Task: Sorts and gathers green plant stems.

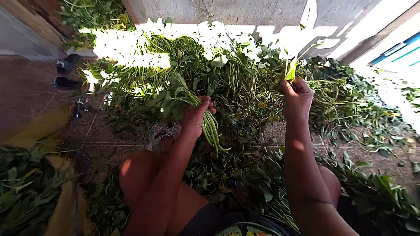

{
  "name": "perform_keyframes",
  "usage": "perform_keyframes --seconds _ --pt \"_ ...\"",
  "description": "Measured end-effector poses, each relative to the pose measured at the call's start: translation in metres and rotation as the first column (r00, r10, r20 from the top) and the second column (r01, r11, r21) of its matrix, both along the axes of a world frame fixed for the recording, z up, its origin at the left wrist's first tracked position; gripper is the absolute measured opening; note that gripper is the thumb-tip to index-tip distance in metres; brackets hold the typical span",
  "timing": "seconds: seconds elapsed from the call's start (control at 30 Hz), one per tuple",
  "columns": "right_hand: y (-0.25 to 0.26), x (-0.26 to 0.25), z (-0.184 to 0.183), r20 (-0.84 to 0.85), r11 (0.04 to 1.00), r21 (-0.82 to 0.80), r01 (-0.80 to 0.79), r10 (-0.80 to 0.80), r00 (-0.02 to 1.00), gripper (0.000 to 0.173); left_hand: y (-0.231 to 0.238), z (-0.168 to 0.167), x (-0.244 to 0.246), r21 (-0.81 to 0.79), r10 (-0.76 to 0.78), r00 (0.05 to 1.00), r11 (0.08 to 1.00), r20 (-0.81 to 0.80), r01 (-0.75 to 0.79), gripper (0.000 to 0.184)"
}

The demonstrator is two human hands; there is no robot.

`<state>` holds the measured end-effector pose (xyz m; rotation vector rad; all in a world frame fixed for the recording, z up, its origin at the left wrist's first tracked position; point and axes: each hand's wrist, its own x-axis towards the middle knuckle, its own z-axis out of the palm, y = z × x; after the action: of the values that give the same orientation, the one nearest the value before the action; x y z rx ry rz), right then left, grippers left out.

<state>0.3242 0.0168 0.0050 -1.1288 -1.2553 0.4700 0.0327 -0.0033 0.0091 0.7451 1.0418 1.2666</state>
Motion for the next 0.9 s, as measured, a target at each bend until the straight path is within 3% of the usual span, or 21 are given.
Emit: perform_keyframes --seconds 0.17,0.3,0.43,0.53,0.6,0.67,0.73,0.8,0.9 --pt "-0.028 -0.067 -0.026 0.012 0.996 -0.047 -0.073 0.074 0.997 0.017 -0.007 -0.009 0.009 0.074 -0.103 0.985 0.991 -0.142 0.114 0.014" --pt "-0.05 -0.107 -0.034 0.019 0.985 -0.137 -0.102 0.106 0.994 0.025 -0.009 -0.013 0.007 0.107 -0.119 0.972 0.984 -0.202 0.142 0.014" --pt "-0.062 -0.131 -0.04 -0.243 0.928 -0.292 -0.232 0.162 0.956 0.016 -0.005 -0.01 0.003 0.031 -0.153 0.971 0.986 -0.185 0.161 0.013" --pt "-0.056 -0.14 -0.045 -0.612 0.823 -0.392 -0.411 0.1 0.785 0.005 -0.002 -0.012 -0.002 -0.058 -0.218 0.953 0.976 -0.212 0.21 0.017" --pt "-0.051 -0.137 -0.046 -0.798 0.732 -0.369 -0.572 0.066 0.599 0.017 -0.001 -0.014 -0.005 -0.117 -0.237 0.949 0.969 -0.209 0.216 0.019" --pt "-0.046 -0.13 -0.05 -0.926 0.675 -0.279 -0.683 -0.001 0.378 0.027 -0.001 -0.014 -0.007 -0.151 -0.222 0.957 0.969 -0.189 0.195 0.017" --pt "-0.044 -0.123 -0.05 -0.969 0.685 -0.217 -0.695 -0.064 0.239 0.029 0.001 -0.012 -0.011 -0.145 -0.171 0.969 0.979 -0.177 0.146 0.014" --pt "-0.044 -0.117 -0.05 -0.964 0.726 -0.232 -0.647 -0.083 0.252 0.026 0.005 -0.011 -0.014 -0.13 -0.113 0.979 0.987 -0.172 0.091 0.013" --pt "-0.045 -0.117 -0.039 -0.821 0.816 -0.379 -0.437 -0.078 0.565 0.019 0.012 -0.016 -0.017 -0.134 -0.054 0.982 0.991 -0.181 0.03 0.012"
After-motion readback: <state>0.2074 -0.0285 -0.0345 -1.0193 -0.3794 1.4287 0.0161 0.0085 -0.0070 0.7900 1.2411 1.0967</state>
